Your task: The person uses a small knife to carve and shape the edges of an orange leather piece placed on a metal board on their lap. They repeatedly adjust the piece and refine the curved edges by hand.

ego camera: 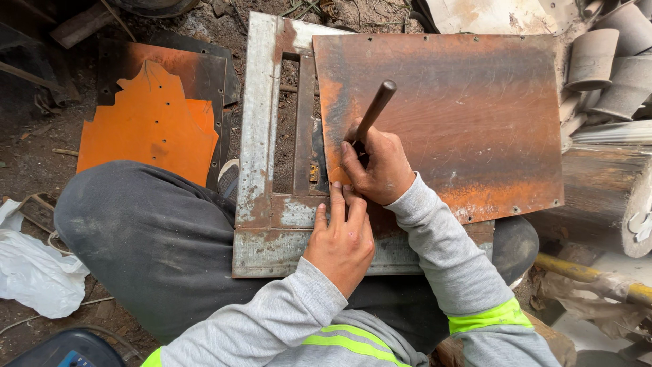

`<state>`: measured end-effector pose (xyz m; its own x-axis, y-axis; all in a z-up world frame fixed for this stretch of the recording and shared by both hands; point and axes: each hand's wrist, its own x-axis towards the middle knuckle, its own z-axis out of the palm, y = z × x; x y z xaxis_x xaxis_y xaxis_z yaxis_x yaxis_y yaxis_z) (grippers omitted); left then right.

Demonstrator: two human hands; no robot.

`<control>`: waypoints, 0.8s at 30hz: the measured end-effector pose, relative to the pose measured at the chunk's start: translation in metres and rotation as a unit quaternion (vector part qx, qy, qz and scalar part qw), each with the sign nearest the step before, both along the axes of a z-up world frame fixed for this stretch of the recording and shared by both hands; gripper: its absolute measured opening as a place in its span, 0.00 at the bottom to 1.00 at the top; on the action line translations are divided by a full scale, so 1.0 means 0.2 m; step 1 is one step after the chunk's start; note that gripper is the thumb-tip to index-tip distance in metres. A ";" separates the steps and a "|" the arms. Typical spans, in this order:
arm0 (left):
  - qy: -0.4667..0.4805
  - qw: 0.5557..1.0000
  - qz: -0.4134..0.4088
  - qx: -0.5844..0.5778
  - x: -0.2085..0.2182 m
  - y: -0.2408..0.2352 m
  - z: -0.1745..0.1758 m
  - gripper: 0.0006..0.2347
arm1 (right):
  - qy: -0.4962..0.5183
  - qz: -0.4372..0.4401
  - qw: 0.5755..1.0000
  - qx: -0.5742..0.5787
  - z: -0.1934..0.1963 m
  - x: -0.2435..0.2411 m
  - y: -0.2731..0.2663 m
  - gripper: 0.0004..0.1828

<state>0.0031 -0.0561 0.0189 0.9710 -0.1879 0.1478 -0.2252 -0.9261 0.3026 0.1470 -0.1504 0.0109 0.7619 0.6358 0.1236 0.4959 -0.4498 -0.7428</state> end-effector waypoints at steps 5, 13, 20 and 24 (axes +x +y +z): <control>-0.027 1.000 0.009 0.002 -0.01 0.01 0.00 0.20 | 0.136 -0.039 0.989 0.039 0.00 0.00 -0.03 0.03; -0.011 0.991 0.037 -0.126 0.01 0.13 -0.03 0.16 | 0.272 -0.061 0.937 0.213 -0.04 0.02 -0.05 0.05; -0.022 0.968 0.085 -0.233 0.00 0.18 -0.10 0.39 | 0.219 -0.062 0.963 0.145 0.04 -0.08 -0.19 0.07; -0.045 0.960 0.093 -0.259 -0.02 0.18 -0.15 0.44 | 0.147 -0.006 0.988 0.040 0.13 -0.24 -0.19 0.07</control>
<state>0.0001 -0.0202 -0.0102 0.9594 0.1095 0.2600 -0.1171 -0.6840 0.7200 0.0993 -0.1886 0.0360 0.7799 0.6235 -0.0548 0.2484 -0.3887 -0.8873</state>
